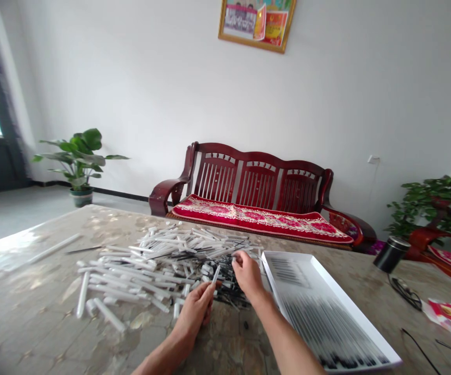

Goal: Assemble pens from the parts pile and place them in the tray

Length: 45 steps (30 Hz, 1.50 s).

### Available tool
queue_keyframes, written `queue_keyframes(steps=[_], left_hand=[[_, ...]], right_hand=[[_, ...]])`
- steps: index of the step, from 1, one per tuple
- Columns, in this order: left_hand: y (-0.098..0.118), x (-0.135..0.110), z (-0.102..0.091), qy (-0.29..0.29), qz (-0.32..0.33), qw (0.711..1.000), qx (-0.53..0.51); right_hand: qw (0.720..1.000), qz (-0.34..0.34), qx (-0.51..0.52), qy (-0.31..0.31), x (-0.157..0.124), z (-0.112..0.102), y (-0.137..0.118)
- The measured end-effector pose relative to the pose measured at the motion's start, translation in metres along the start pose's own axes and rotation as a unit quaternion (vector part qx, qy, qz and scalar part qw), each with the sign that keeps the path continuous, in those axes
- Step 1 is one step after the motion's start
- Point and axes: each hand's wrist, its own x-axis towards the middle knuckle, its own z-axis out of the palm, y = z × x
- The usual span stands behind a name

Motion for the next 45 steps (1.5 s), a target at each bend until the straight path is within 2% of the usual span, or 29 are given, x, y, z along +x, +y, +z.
queue_keyframes(steps=[1,3,6,9,15,23,27,30,33,38,40,41,43,45], left_hand=[[0.000,-0.001,0.000,0.000,0.008,1.000,0.008],[0.001,-0.002,0.000,0.004,0.031,0.999,0.024],[0.005,-0.002,0.000,0.005,0.070,0.997,0.040],[0.009,-0.002,-0.002,-0.003,0.104,0.994,0.042],[0.010,-0.001,-0.006,-0.016,0.109,0.993,0.043],[0.003,0.001,-0.007,-0.051,0.121,0.990,0.060],[0.006,-0.002,-0.009,-0.042,0.141,0.983,0.112],[0.012,-0.010,-0.009,0.003,0.176,0.962,0.207],[0.016,-0.016,-0.010,0.036,0.215,0.926,0.308],[0.016,-0.018,-0.018,0.017,0.284,0.854,0.436],[0.017,-0.017,-0.020,0.013,0.303,0.840,0.450],[0.017,-0.017,-0.021,0.013,0.310,0.835,0.455],[0.018,-0.017,-0.021,0.009,0.324,0.824,0.466],[0.017,-0.017,-0.020,0.001,0.341,0.811,0.475]], right_hand=[[0.994,0.029,0.108,0.011,-0.003,-0.003,0.000],[0.961,0.068,0.268,0.011,-0.010,-0.006,-0.003],[0.926,0.082,0.368,0.000,-0.022,-0.010,-0.014],[0.916,0.090,0.391,-0.020,-0.030,-0.011,-0.022],[0.912,0.104,0.396,0.003,-0.030,-0.013,-0.019],[0.916,0.086,0.388,-0.057,-0.034,-0.014,-0.016],[0.918,0.100,0.375,-0.083,-0.033,-0.016,-0.013],[0.918,0.132,0.364,-0.091,-0.035,-0.017,-0.012],[0.905,0.169,0.381,-0.083,-0.040,-0.017,-0.012],[0.875,0.198,0.431,-0.099,-0.052,-0.020,-0.011],[0.889,0.181,0.406,-0.112,-0.054,-0.027,-0.010],[0.909,0.152,0.373,-0.109,-0.054,-0.032,-0.010],[0.961,0.044,0.258,-0.086,-0.055,-0.044,-0.011],[0.989,-0.088,0.100,-0.063,-0.058,-0.056,-0.014]])
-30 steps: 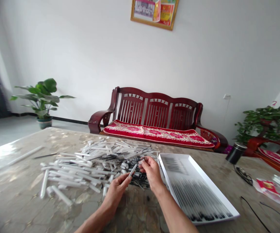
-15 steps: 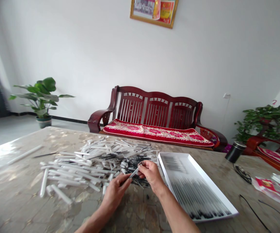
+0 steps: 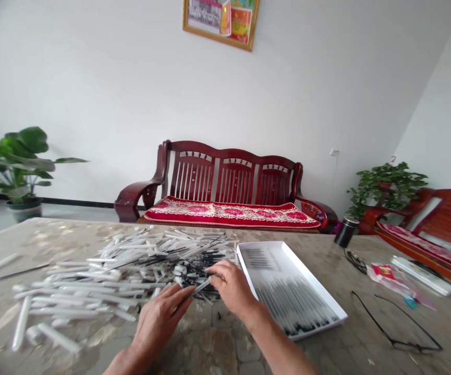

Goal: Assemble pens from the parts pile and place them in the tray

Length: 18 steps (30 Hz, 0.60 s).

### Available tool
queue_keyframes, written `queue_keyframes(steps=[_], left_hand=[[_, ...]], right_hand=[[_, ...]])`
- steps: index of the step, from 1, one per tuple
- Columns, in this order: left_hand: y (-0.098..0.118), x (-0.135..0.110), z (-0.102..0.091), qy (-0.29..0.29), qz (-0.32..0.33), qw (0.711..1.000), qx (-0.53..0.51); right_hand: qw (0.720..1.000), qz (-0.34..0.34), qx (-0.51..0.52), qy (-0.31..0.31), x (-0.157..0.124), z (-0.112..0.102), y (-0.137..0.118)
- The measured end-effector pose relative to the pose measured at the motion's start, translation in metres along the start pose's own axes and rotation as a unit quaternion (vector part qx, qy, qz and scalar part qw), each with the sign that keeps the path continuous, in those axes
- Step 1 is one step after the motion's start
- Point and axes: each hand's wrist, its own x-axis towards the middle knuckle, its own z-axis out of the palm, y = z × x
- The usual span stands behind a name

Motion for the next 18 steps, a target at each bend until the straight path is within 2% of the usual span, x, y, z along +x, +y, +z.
queue_keyframes(steps=[2,4,6,8,10,13,16,18], left_hand=[[0.001,-0.001,0.003,0.003,0.024,1.000,0.006],[0.002,-0.003,0.007,0.005,0.046,0.999,0.010],[0.003,-0.004,0.008,0.008,0.064,0.998,0.015],[0.004,-0.005,0.006,0.032,0.068,0.997,0.025],[0.003,-0.004,0.002,0.082,0.047,0.995,0.034],[0.000,-0.004,-0.005,0.145,-0.010,0.989,0.028],[-0.002,-0.004,-0.008,0.158,-0.048,0.986,0.004],[-0.003,-0.005,-0.007,0.148,-0.047,0.988,-0.017]], right_hand=[[0.985,-0.076,-0.150,-0.029,-0.006,-0.007,-0.006],[0.961,-0.107,-0.251,-0.057,-0.012,-0.010,-0.010],[0.941,-0.123,-0.305,-0.073,-0.016,-0.015,-0.009],[0.934,-0.116,-0.332,-0.065,-0.018,-0.029,-0.001],[0.933,-0.072,-0.351,-0.024,-0.017,-0.052,0.017],[0.918,0.034,-0.392,0.048,-0.016,-0.100,0.056],[0.886,0.143,-0.440,0.043,-0.020,-0.138,0.096],[0.877,0.169,-0.450,0.015,-0.023,-0.150,0.114]])
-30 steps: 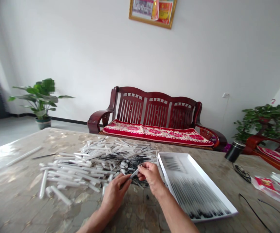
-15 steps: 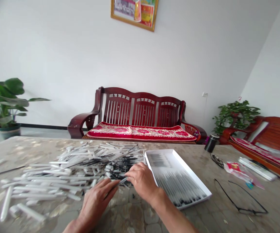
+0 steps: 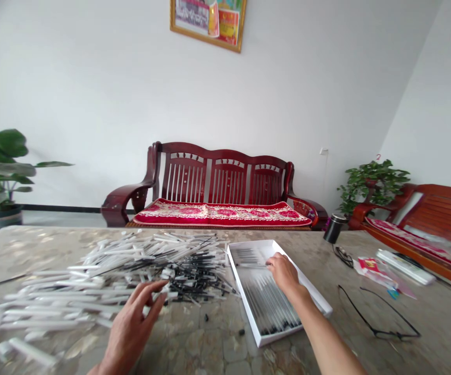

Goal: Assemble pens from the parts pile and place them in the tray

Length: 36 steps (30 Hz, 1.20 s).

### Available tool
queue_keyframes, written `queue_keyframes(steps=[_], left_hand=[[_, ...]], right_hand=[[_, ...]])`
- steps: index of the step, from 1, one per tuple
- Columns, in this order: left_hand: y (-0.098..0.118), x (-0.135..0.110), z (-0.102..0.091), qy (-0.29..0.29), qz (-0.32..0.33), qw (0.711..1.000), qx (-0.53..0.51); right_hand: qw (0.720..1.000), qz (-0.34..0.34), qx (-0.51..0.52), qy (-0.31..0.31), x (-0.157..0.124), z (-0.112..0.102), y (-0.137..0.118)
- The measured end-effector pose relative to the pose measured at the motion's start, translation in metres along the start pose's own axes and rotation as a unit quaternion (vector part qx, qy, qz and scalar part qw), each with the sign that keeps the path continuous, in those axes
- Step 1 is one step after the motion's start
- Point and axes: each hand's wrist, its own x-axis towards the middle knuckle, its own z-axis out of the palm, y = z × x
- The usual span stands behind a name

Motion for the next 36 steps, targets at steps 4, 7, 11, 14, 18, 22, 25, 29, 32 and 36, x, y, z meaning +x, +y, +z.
queue_keyframes(steps=[4,7,11,14,18,22,25,29,32,36], left_hand=[[0.001,-0.004,-0.001,-0.079,0.057,0.994,-0.043],[0.004,-0.009,-0.002,-0.167,0.117,0.978,-0.051],[0.009,-0.014,-0.002,-0.245,0.157,0.957,-0.021],[0.011,-0.015,0.000,-0.294,0.155,0.943,-0.004],[0.015,-0.015,0.000,-0.336,0.147,0.930,0.004],[0.020,-0.017,-0.002,-0.363,0.133,0.922,0.014],[0.023,-0.017,-0.004,-0.379,0.119,0.917,0.018],[0.028,-0.011,-0.007,-0.406,0.109,0.906,0.038],[0.032,-0.008,-0.011,-0.430,0.112,0.892,0.084],[0.032,-0.011,-0.024,-0.447,0.124,0.874,0.144]], right_hand=[[0.999,-0.016,-0.001,-0.033,0.003,0.013,0.009],[0.998,-0.022,-0.005,-0.052,0.007,0.016,0.008],[0.997,-0.020,-0.019,-0.068,0.012,0.018,0.011],[0.997,-0.020,-0.024,-0.069,0.015,0.022,0.011],[0.998,-0.013,-0.025,-0.058,0.016,0.029,0.008],[0.999,-0.004,-0.028,-0.043,0.015,0.026,0.003],[1.000,-0.018,-0.001,0.014,0.011,0.015,-0.019],[0.983,-0.115,0.125,0.066,-0.007,0.002,-0.090],[0.962,-0.195,0.194,0.005,-0.027,0.002,-0.157],[0.940,-0.227,0.247,-0.062,-0.045,0.011,-0.228]])
